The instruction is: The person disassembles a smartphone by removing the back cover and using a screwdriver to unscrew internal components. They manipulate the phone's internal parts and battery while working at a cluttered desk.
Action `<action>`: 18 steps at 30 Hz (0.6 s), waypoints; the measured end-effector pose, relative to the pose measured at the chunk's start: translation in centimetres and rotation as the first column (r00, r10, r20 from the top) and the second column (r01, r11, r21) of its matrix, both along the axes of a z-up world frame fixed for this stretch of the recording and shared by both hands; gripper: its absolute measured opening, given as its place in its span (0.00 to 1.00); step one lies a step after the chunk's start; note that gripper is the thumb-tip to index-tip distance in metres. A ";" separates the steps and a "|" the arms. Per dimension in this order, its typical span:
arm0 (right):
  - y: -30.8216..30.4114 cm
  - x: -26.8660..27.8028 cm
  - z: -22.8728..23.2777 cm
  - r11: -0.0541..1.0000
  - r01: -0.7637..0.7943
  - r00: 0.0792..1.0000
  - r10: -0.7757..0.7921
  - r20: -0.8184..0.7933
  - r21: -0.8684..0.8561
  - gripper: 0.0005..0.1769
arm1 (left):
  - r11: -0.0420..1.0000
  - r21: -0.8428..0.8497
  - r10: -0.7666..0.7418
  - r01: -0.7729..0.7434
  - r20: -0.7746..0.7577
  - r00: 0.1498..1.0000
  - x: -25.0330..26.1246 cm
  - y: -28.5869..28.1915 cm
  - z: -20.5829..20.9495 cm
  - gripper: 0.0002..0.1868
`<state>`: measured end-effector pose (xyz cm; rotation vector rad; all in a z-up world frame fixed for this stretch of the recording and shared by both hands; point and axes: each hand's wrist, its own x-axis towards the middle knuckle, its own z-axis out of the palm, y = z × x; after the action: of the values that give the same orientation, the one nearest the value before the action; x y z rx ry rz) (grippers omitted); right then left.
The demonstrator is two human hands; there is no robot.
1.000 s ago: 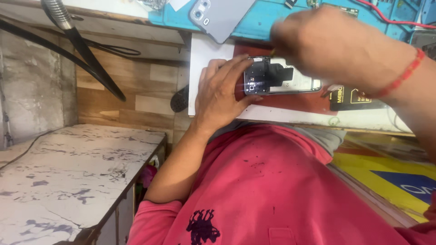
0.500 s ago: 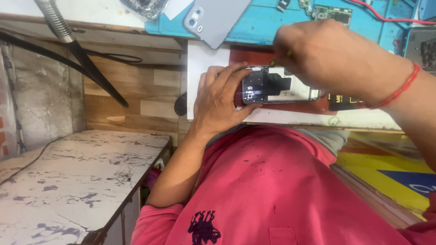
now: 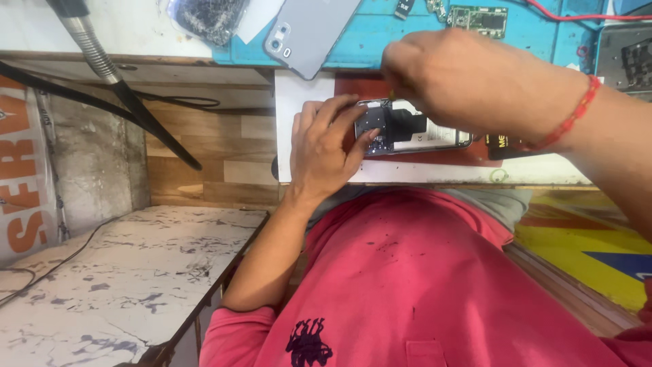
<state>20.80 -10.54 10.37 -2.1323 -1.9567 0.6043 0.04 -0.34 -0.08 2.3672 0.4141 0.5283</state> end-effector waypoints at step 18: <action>-2.4 1.4 -0.6 0.975 0.036 0.970 0.019 -0.241 0.220 0.08 | 0.972 0.202 -0.113 0.119 -0.041 0.993 3.5 0.2 2.1 0.06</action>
<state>22.24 -12.95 9.76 -1.8381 -1.7898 0.5807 3.54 -0.16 2.02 2.5802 0.2413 0.5025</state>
